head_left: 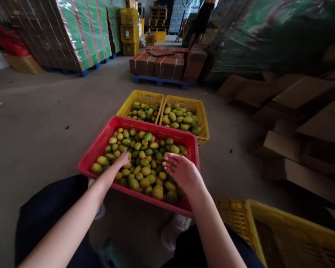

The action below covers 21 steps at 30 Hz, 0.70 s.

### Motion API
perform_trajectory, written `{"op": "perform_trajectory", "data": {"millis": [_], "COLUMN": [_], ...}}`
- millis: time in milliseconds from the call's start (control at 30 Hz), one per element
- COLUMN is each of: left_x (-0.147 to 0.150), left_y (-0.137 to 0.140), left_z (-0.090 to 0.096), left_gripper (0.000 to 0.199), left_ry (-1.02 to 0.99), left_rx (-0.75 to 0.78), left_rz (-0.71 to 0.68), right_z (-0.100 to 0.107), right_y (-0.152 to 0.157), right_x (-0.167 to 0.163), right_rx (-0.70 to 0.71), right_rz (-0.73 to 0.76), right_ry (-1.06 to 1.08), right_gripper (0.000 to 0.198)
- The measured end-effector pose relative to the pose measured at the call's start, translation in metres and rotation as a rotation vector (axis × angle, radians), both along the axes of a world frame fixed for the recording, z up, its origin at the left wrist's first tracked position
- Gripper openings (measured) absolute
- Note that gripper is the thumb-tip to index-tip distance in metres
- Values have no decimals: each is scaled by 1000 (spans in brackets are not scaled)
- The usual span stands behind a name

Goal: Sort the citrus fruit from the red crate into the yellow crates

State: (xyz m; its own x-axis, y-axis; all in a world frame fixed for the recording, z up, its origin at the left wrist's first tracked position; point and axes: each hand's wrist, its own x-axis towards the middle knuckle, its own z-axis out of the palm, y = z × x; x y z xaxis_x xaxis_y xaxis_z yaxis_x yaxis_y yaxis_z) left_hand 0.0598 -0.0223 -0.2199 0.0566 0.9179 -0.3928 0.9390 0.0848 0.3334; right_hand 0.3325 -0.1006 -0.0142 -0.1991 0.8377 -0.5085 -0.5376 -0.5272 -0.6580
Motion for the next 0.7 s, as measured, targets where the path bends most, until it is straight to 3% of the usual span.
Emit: {"op": "perform_trajectory", "data": {"millis": [133, 333, 500, 700], "left_x": [33, 46, 42, 30], "left_y": [29, 37, 34, 16], "left_z": [-22, -41, -31, 0], "left_gripper": [60, 48, 38, 28], "left_ry": [117, 202, 159, -22], "left_rx": [8, 29, 80, 50], "left_rz": [-21, -27, -64, -44], "right_z": [13, 23, 27, 30], "right_y": [2, 11, 12, 9], "right_x": [3, 12, 4, -4], "right_rx": [73, 91, 54, 28], "right_rz": [13, -105, -104, -106], "right_ry": [68, 134, 155, 160], "right_gripper": [15, 11, 10, 9]}}
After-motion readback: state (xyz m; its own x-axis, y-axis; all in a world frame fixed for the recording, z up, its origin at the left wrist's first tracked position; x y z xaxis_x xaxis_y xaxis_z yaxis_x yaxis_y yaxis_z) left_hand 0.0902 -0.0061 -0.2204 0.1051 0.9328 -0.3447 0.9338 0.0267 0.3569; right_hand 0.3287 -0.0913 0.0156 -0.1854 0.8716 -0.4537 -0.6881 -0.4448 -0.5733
